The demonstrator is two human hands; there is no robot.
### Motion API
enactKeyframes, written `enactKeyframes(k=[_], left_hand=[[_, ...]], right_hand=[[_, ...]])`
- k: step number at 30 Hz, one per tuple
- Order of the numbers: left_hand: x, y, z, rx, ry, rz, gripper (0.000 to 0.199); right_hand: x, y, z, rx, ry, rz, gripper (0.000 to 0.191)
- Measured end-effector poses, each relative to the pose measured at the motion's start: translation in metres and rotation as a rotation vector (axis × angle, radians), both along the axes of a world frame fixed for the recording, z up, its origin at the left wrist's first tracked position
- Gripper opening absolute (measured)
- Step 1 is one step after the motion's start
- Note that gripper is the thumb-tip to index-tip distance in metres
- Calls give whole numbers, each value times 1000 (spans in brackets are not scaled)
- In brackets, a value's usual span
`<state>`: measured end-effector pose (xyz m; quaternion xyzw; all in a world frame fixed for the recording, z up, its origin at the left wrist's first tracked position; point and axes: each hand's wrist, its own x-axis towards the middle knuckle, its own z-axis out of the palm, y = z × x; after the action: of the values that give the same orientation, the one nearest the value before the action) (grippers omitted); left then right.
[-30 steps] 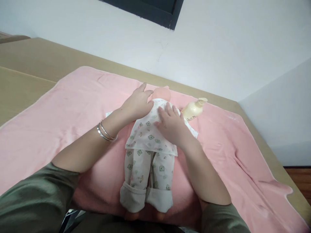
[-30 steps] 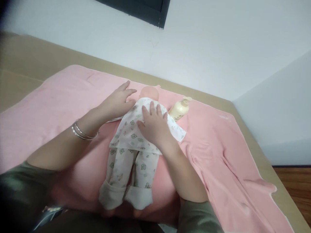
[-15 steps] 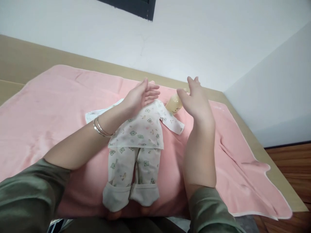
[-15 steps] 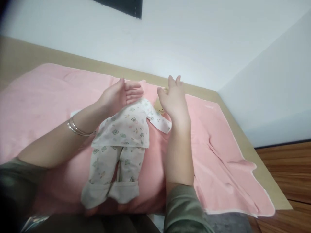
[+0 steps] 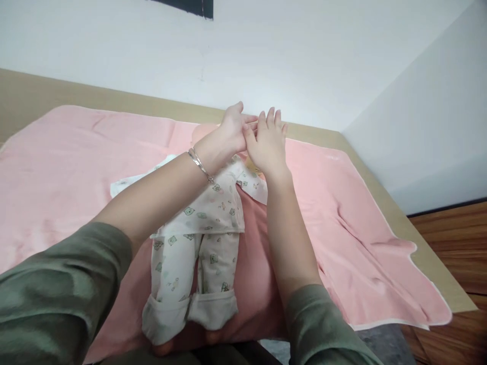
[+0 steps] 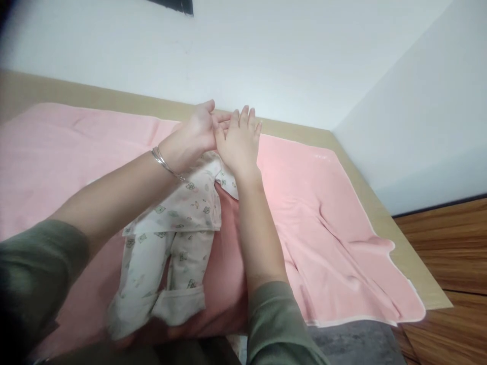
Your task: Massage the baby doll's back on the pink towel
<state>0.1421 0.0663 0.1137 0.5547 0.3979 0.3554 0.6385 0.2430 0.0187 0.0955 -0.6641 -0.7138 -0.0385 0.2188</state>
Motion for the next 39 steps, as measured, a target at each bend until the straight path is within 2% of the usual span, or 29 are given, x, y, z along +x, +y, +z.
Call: enactKeyframes(k=[4,7,10,13,16,19,21,24,29,36,39], left_hand=[[3,-4,1,13,60,25,80],[1,-8,2,71,122,62,78],[-6,-15,0,76,121,45,84],[-21,-25,-5,137,178,82,79],[-43,-45,-4,259,288,117,73],[-65,-75,5,353,424,138,67],[-75,-98,12,361,459,143,67],[-82,-131,17,241,313,83,71],[-82,-169,15,-113,-90,-85,79],[-95,-181,27,-213,-326,13,71],[-102,-181,30,-264,-404,28,69]], right_hand=[[-3,1,-3,-24,-39,-8,74],[-3,1,-7,29,-21,8,75],[-3,1,-11,85,-25,13,75],[-4,1,-12,89,-32,-11,71],[-3,3,-11,70,-22,-29,65],[-3,6,-10,94,-16,-34,60],[-3,6,-10,97,-2,-43,56],[-4,6,-7,61,21,-56,52],[-3,2,-2,28,39,-48,53],[3,8,-7,-4,27,-61,54],[-3,-1,2,-15,26,-46,58]])
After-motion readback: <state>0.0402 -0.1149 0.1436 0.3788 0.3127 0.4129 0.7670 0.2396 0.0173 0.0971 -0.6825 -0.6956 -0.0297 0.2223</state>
